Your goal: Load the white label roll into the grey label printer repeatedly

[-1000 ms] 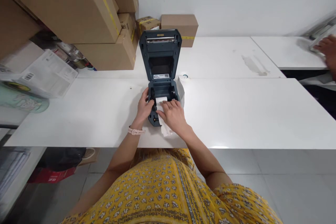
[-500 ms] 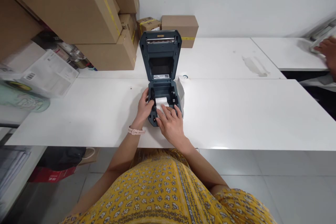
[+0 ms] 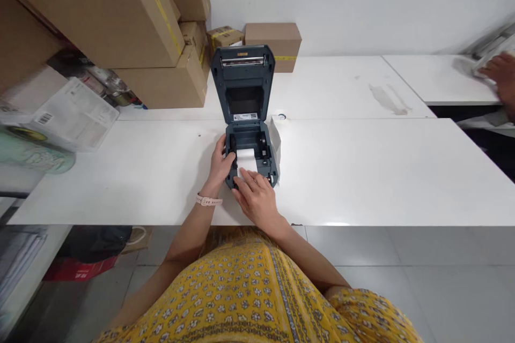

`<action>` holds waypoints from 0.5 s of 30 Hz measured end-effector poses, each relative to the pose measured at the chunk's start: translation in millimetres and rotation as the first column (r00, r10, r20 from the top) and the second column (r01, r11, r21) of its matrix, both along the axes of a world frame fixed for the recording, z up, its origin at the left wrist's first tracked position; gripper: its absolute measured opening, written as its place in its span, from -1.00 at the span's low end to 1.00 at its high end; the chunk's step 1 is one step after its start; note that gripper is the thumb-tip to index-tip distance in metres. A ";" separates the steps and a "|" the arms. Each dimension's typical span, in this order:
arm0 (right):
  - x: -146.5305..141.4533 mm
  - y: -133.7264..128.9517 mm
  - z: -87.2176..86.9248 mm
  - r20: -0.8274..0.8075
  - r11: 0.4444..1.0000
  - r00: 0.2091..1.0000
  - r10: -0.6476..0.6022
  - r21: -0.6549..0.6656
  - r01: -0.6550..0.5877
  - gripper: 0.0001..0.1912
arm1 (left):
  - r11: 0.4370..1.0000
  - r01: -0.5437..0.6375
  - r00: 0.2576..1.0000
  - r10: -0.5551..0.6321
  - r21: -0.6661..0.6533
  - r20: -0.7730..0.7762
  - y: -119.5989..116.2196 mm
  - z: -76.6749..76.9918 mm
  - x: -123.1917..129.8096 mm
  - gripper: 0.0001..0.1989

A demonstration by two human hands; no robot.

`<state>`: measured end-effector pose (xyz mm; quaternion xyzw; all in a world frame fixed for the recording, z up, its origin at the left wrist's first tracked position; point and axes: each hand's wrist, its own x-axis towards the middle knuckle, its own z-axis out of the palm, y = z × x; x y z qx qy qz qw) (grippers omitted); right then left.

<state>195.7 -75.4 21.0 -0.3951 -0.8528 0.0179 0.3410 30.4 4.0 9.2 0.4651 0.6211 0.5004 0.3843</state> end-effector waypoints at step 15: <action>-0.8 -0.1 0.9 -0.020 0.996 1.000 0.003 0.085 -0.001 -0.75 | 0.998 0.012 0.997 -0.017 0.065 0.072 0.5 2.6 1.2 -0.31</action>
